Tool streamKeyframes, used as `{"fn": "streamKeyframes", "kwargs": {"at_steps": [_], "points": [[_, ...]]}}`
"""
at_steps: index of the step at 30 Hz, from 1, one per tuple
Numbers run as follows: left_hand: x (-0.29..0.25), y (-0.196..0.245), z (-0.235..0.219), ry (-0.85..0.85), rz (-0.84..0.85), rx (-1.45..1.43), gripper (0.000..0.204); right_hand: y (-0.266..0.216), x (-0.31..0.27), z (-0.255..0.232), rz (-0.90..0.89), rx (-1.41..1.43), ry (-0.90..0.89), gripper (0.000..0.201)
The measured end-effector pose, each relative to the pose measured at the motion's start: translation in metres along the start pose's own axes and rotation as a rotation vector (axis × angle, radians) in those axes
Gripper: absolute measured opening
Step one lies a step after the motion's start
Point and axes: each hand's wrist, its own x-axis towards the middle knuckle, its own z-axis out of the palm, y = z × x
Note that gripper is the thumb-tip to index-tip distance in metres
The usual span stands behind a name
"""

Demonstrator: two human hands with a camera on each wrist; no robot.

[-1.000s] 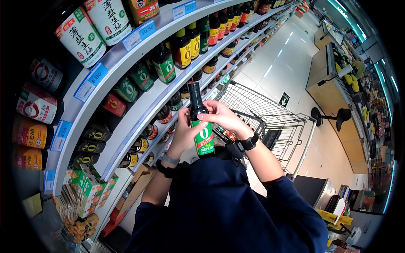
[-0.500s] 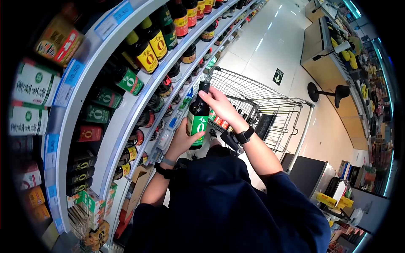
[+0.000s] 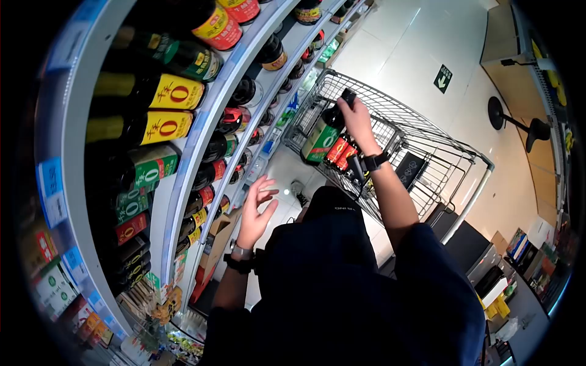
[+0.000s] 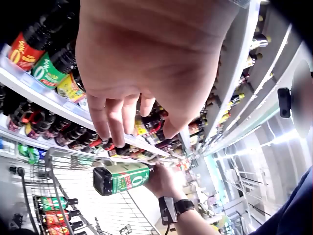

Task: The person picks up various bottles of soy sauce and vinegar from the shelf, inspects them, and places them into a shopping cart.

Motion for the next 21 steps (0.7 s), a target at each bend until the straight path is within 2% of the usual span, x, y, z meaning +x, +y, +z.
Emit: {"fn": "streamKeyframes", "kwargs": {"at_steps": [1,2,3,4,5,7,9,11,13,21], "points": [[-0.007,0.006,0.003,0.053,-0.007,-0.044,0.059,0.029,0.021,0.0,0.077,-0.052,0.016,0.051],[-0.029,-0.026,-0.005,0.212,0.07,-0.111,0.048,0.054,0.043,0.002,0.145,-0.057,0.063,0.056],[-0.034,-0.018,0.001,0.36,0.019,-0.114,0.037,0.085,0.061,0.011,0.167,-0.124,0.088,0.059],[-0.045,-0.025,-0.004,0.405,0.004,-0.052,0.033,0.104,0.071,0.02,0.188,-0.161,0.102,0.06],[-0.049,-0.014,0.001,0.489,-0.053,-0.004,0.032,0.12,0.078,0.03,0.206,-0.199,0.113,0.061],[-0.057,-0.01,0.004,0.542,-0.112,-0.005,0.033,0.149,0.089,0.057,0.214,-0.282,0.103,0.058],[-0.065,-0.011,0.006,0.466,-0.082,0.207,0.033,0.177,0.095,0.088,0.2,-0.346,0.077,0.056],[-0.055,0.012,0.016,0.385,-0.115,0.453,0.027,0.205,0.101,0.113,0.208,-0.4,0.017,0.055],[-0.052,0.015,0.026,0.355,-0.131,0.427,0.024,0.223,0.104,0.127,0.296,-0.388,-0.011,0.057],[-0.088,-0.001,0.046,0.483,-0.259,0.32,0.024,0.247,0.106,0.159,0.364,-0.53,-0.115,0.06]]}}
